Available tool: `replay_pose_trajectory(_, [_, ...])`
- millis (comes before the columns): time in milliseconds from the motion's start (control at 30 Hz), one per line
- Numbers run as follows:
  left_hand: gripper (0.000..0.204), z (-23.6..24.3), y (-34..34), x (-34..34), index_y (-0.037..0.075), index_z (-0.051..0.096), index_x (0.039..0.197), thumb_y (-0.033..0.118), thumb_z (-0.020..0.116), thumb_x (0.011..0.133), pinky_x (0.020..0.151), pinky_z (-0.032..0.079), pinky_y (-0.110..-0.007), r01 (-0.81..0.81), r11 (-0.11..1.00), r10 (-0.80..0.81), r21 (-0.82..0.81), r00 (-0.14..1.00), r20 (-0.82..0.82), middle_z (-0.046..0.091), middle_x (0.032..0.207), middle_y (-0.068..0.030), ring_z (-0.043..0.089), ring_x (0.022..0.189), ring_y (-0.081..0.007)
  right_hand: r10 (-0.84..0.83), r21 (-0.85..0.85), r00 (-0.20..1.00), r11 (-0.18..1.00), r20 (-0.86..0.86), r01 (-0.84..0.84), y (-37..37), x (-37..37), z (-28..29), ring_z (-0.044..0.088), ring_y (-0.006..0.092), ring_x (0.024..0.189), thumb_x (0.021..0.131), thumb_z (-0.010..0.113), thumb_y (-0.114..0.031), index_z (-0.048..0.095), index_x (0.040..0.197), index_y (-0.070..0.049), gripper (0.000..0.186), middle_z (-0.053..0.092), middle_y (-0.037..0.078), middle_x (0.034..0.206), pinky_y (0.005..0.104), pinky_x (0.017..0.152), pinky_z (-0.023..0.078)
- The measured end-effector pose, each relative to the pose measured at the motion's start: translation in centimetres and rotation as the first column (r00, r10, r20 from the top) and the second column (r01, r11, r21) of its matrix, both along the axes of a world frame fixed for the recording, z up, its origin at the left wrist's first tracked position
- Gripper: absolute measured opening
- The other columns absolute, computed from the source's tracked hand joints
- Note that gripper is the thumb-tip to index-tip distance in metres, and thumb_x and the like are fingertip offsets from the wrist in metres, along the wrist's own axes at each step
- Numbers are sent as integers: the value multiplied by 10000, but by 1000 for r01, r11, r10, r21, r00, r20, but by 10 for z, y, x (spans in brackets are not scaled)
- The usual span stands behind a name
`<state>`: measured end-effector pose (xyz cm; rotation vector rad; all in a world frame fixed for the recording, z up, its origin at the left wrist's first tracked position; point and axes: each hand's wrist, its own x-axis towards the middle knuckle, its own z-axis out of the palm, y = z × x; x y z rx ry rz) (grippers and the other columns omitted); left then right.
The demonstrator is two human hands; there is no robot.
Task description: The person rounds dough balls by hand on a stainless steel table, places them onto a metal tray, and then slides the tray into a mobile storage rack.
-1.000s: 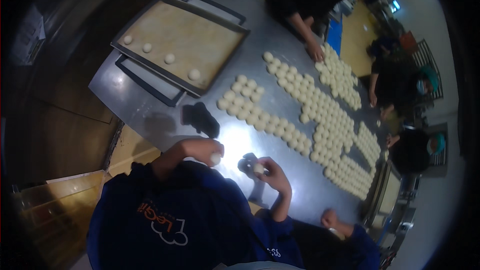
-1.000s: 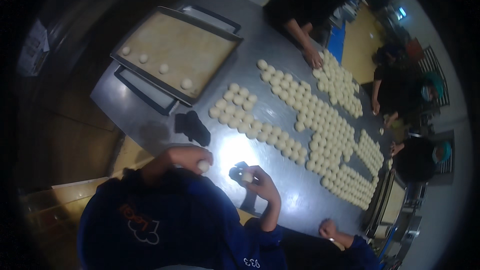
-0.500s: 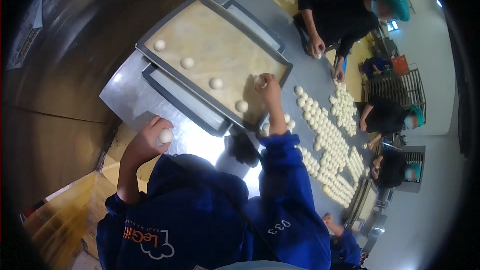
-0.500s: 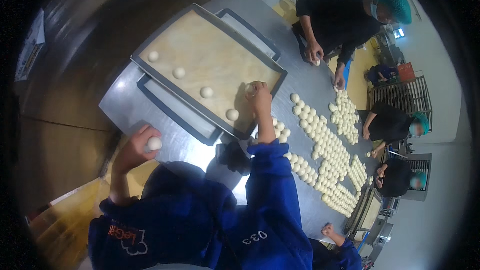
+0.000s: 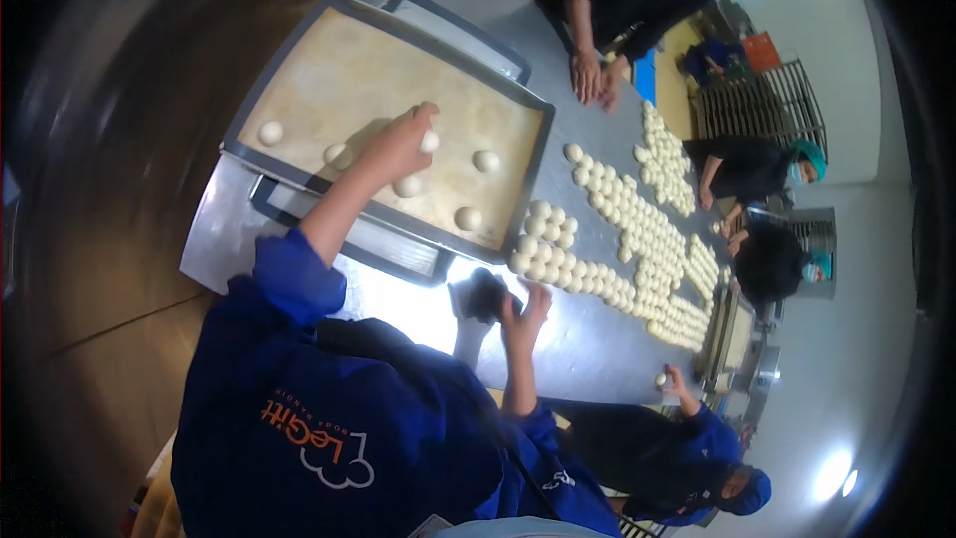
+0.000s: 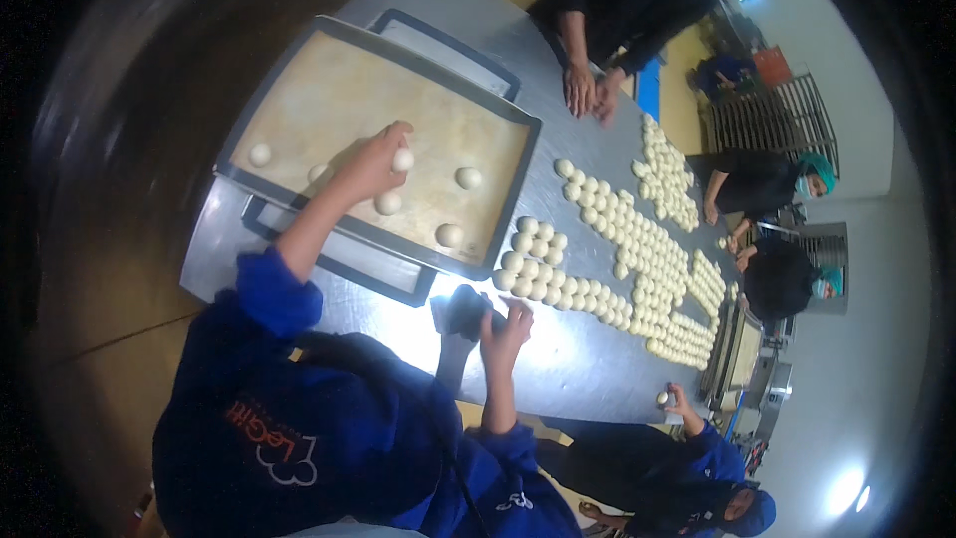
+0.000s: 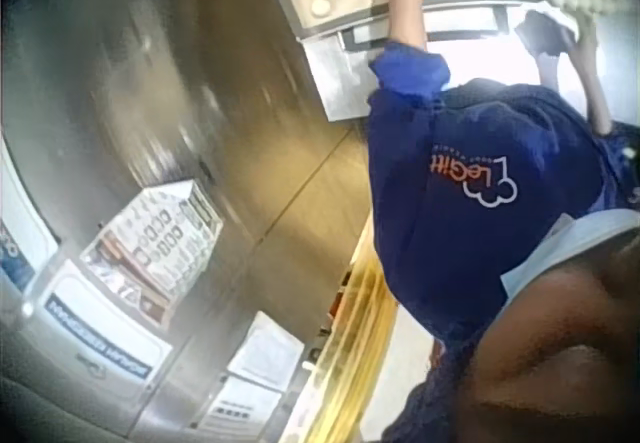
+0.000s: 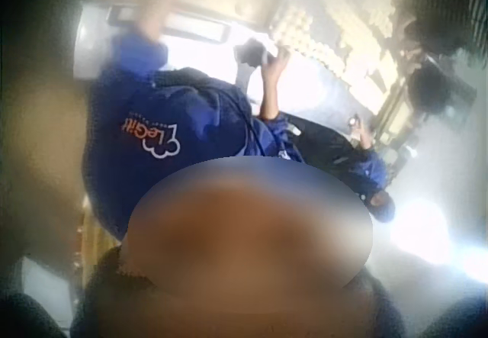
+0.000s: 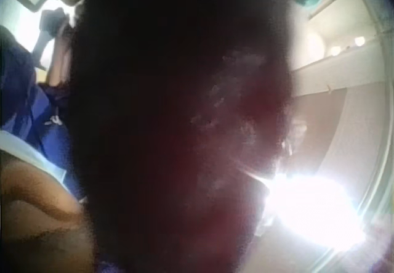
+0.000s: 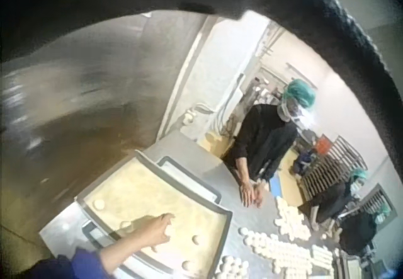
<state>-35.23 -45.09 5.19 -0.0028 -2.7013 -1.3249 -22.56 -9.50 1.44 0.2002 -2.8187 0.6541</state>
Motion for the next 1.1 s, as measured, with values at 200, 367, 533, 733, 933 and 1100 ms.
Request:
replay_pose_trajectory(200, [647, -44, 9, -66, 13, 411, 1297, 0, 691, 714, 866, 516, -477, 81, 924, -13, -373, 983, 181, 641, 1052, -270, 621, 1030, -409, -89, -157, 980, 981, 177, 118, 34, 88, 4, 531, 367, 1083, 771, 690, -27, 616, 1049, -31, 288, 553, 180, 1096, 440, 947, 439])
replay_pose_trajectory(367, [851, -31, 24, -61, 57, 288, 1469, 21, 705, 728, 941, 501, -462, 100, 902, 11, -420, 967, 256, 585, 1234, -245, 581, 1129, -405, -76, -262, 976, 956, 206, 130, 43, 108, -9, 540, 359, 1062, 782, 689, -31, 614, 1061, -36, 289, 541, 175, 1095, 413, 936, 452])
replay_pose_trajectory(533, [1010, 32, 40, 2, 106, 183, 1555, 103, 780, 741, 1092, 403, -456, 62, 933, -74, -354, 997, -21, 410, 1481, -183, 442, 1324, -389, 10, -233, 998, 973, 70, 7, 91, 52, -9, 547, 358, 1050, 789, 691, -39, 602, 1096, -24, 320, 544, 176, 1094, 402, 897, 474])
replay_pose_trajectory(733, [922, 45, 77, 137, 89, 212, 1553, 15, 718, 785, 1105, 361, -405, -80, 995, 76, 55, 995, 67, 463, 1430, -209, 489, 1289, -349, -106, -349, 985, 935, -135, 53, 210, -98, 0, 556, 353, 1022, 787, 673, -35, 585, 1166, -59, 390, 529, 183, 1123, 443, 876, 473])
replay_pose_trajectory(933, [845, 33, 161, 255, 99, 289, 1523, 22, 717, 799, 994, 422, -366, -225, 968, 178, 114, 929, 325, 533, 1362, -137, 563, 1172, -240, -208, 159, 978, 965, -12, 207, 269, -244, -41, 588, 416, 1066, 816, 679, -119, 550, 1303, -154, 504, 510, 238, 1267, 480, 855, 522])
replay_pose_trajectory(1100, [677, 69, 235, 244, 68, 437, 1432, 31, 716, 817, 992, 457, -395, -238, 971, 236, 15, 967, 95, 580, 1319, -112, 593, 1153, -237, -78, 266, 985, 963, 153, 35, 314, -298, -76, 649, 401, 900, 917, 547, -203, 587, 1047, -65, 194, 632, 227, 1042, 517, 731, 536])
